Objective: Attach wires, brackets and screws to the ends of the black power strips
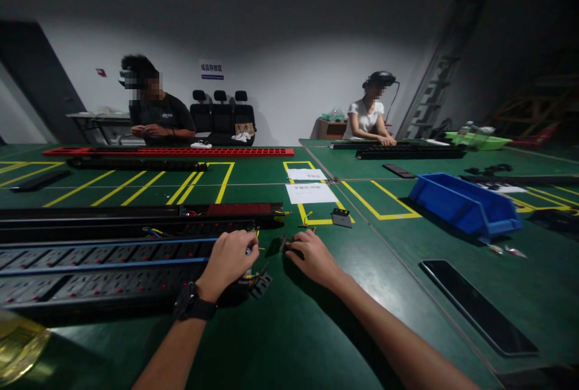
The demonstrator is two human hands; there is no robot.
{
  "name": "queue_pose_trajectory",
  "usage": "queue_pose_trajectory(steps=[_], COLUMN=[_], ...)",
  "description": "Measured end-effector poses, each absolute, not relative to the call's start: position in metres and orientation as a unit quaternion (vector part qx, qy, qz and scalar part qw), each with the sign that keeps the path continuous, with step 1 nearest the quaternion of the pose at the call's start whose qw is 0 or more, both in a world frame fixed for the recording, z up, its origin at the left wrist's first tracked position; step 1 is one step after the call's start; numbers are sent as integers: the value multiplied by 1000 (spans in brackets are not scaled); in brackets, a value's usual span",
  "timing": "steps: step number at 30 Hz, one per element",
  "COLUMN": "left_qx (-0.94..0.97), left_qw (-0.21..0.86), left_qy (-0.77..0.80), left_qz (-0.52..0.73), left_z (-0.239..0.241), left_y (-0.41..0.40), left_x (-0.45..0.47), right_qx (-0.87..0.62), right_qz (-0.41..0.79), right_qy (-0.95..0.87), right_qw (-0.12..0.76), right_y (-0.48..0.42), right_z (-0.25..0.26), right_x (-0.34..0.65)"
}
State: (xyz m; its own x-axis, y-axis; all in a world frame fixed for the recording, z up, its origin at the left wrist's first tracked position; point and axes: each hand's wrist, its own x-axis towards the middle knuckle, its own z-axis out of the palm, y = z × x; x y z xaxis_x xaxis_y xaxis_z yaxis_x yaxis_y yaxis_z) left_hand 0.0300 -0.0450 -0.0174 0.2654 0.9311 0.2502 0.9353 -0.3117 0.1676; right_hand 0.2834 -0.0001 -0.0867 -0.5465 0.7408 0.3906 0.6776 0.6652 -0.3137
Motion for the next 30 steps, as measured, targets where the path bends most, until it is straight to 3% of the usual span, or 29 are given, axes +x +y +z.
queue_pose_trajectory(steps=[6,21,30], left_qx=[-798,-793,-792], left_qw=[-2,-25,-14], left_qy=[-583,-584,-588], left_qz=[-154,-170,-162], left_z=[-19,-18,-19], left_y=[-43,-45,-44], left_x=[29,28,28], right_qx=[-301,-301,-274], right_qz=[97,94,106], right_qy=[-918,-932,-934], right_qw=[237,180,202], right_y=[-23,-28,-28], right_z=[-76,-74,-78], right_x=[262,264,265])
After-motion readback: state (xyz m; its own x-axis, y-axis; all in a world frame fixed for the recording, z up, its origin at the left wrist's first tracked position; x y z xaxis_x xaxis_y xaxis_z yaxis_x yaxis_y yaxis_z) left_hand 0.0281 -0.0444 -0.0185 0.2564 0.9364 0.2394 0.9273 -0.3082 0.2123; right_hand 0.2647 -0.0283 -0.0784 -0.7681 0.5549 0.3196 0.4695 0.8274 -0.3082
